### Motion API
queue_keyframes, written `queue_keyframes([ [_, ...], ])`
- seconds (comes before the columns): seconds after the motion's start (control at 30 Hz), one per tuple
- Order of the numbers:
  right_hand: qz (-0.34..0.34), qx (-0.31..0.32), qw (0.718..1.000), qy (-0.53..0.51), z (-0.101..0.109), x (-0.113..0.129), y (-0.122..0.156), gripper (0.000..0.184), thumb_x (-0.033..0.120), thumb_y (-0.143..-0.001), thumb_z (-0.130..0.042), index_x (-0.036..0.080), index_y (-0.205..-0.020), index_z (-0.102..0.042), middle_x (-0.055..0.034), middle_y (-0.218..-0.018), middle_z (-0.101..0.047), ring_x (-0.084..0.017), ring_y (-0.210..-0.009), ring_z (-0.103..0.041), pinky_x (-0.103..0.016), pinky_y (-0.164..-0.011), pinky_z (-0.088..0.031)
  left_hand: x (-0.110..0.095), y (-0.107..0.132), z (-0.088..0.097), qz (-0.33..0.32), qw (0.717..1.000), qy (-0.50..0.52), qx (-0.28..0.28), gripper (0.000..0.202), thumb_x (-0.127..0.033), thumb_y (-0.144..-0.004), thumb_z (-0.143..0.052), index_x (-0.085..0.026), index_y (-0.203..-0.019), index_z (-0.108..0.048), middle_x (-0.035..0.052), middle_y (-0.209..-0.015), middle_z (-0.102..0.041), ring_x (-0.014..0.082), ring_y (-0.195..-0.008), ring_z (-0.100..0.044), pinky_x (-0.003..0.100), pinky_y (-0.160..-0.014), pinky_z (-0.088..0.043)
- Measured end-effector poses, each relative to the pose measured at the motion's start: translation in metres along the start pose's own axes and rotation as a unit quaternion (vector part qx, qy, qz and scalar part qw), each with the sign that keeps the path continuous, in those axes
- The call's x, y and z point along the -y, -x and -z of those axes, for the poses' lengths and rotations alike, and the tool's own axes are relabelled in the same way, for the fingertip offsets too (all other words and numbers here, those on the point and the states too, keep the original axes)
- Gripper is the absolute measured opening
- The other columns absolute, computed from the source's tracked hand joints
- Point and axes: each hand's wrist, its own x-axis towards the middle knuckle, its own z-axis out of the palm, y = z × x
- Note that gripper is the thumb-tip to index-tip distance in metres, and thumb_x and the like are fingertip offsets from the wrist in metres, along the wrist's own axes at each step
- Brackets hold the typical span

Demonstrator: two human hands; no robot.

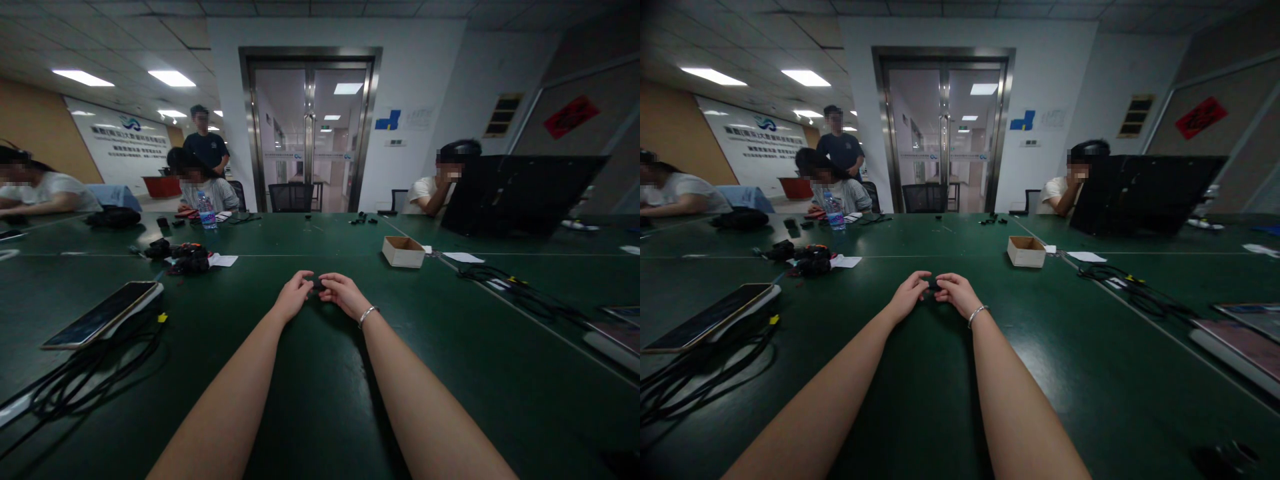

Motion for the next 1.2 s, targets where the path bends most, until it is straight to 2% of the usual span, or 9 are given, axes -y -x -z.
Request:
queue_keyframes([
  [0.13, -0.001, 0.003, 1.000, 0.003, 0.000, 0.000, 0.000, 0.010, 0.006, -0.080, -0.061, 0.013, -0.087, -0.063, -0.0027, -0.065, -0.066, -0.010, -0.051, -0.064, -0.019, -0.051, -0.055, -0.001, 0.001, 0.000, 0.006, 1.000, -0.004, 0.004, 0.036, -0.039, -0.087, -0.044, -0.019, -0.114, -0.057, -0.0010, -0.066, -0.056, 0.0125, -0.059, -0.051, 0.024, -0.058, -0.040],
  [0.23, 0.000, 0.005, 1.000, 0.003, 0.001, 0.000, 0.000, 0.010, 0.006, -0.080, -0.062, 0.013, -0.087, -0.064, -0.0026, -0.066, -0.066, -0.010, -0.052, -0.064, -0.019, -0.051, -0.055, 0.000, 0.000, 0.000, -0.001, 1.000, 0.000, 0.008, 0.036, -0.038, -0.084, -0.049, -0.019, -0.114, -0.057, -0.0014, -0.067, -0.056, 0.0122, -0.060, -0.052, 0.024, -0.059, -0.040],
  [0.37, 0.001, 0.008, 1.000, 0.003, 0.002, 0.000, -0.001, 0.009, 0.007, -0.079, -0.064, 0.013, -0.086, -0.064, -0.0027, -0.066, -0.067, -0.011, -0.052, -0.064, -0.020, -0.051, -0.056, 0.002, -0.001, 0.000, 0.002, 1.000, 0.003, 0.022, 0.039, -0.044, -0.089, -0.040, -0.018, -0.111, -0.058, -0.0030, -0.058, -0.052, 0.0122, -0.055, -0.050, 0.024, -0.055, -0.038],
  [0.53, 0.001, 0.005, 1.000, -0.003, 0.002, 0.000, -0.001, 0.009, 0.008, -0.079, -0.065, 0.013, -0.086, -0.064, -0.0028, -0.065, -0.066, -0.011, -0.052, -0.064, -0.021, -0.053, -0.056, 0.003, -0.001, -0.001, -0.010, 1.000, -0.009, 0.021, 0.040, -0.044, -0.082, -0.054, -0.017, -0.112, -0.058, 0.0001, -0.069, -0.060, 0.0132, -0.063, -0.056, 0.025, -0.059, -0.041],
  [0.67, 0.004, 0.004, 1.000, -0.001, 0.003, -0.001, -0.001, 0.009, 0.009, -0.079, -0.065, 0.014, -0.087, -0.063, -0.0030, -0.067, -0.066, -0.011, -0.053, -0.065, -0.021, -0.053, -0.056, -0.002, 0.002, -0.001, 0.008, 0.999, -0.049, 0.014, 0.040, -0.053, -0.086, -0.045, -0.018, -0.095, -0.059, -0.0020, -0.058, -0.058, 0.0133, -0.055, -0.054, 0.026, -0.058, -0.040],
  [0.83, 0.006, 0.000, 1.000, -0.002, 0.002, -0.001, -0.001, 0.009, 0.009, -0.079, -0.065, 0.014, -0.086, -0.063, -0.0029, -0.068, -0.066, -0.011, -0.052, -0.064, -0.020, -0.053, -0.056, -0.012, 0.006, -0.001, 0.026, 0.991, -0.134, -0.003, 0.054, -0.065, -0.086, -0.033, -0.018, -0.070, -0.056, -0.0007, -0.054, -0.057, 0.0144, -0.052, -0.053, 0.027, -0.057, -0.037],
  [0.93, 0.003, -0.004, 1.000, 0.000, 0.001, 0.000, -0.001, 0.008, 0.008, -0.080, -0.062, 0.014, -0.087, -0.062, -0.0030, -0.068, -0.066, -0.011, -0.052, -0.064, -0.021, -0.053, -0.056, -0.011, 0.006, -0.001, 0.031, 0.993, -0.115, -0.003, 0.055, -0.065, -0.087, -0.031, -0.019, -0.072, -0.056, -0.0002, -0.057, -0.058, 0.0145, -0.054, -0.054, 0.027, -0.057, -0.037],
  [1.07, 0.000, -0.008, 1.000, -0.002, 0.002, 0.000, 0.000, 0.009, 0.007, -0.081, -0.061, 0.014, -0.087, -0.062, -0.0036, -0.069, -0.067, -0.011, -0.052, -0.065, -0.022, -0.053, -0.056, -0.007, 0.005, -0.002, 0.020, 0.994, -0.104, -0.007, 0.038, -0.057, -0.085, -0.045, -0.020, -0.083, -0.056, -0.0010, -0.065, -0.061, 0.0143, -0.061, -0.056, 0.025, -0.060, -0.039],
  [1.2, 0.006, 0.001, 1.000, -0.006, 0.003, -0.001, -0.001, 0.009, 0.008, -0.080, -0.062, 0.014, -0.087, -0.063, -0.0037, -0.070, -0.067, -0.011, -0.053, -0.064, -0.022, -0.054, -0.056, -0.009, 0.006, -0.002, 0.011, 0.992, -0.126, -0.001, 0.049, -0.059, -0.089, -0.033, -0.019, -0.073, -0.056, 0.0007, -0.066, -0.061, 0.0145, -0.060, -0.055, 0.026, -0.063, -0.041],
])
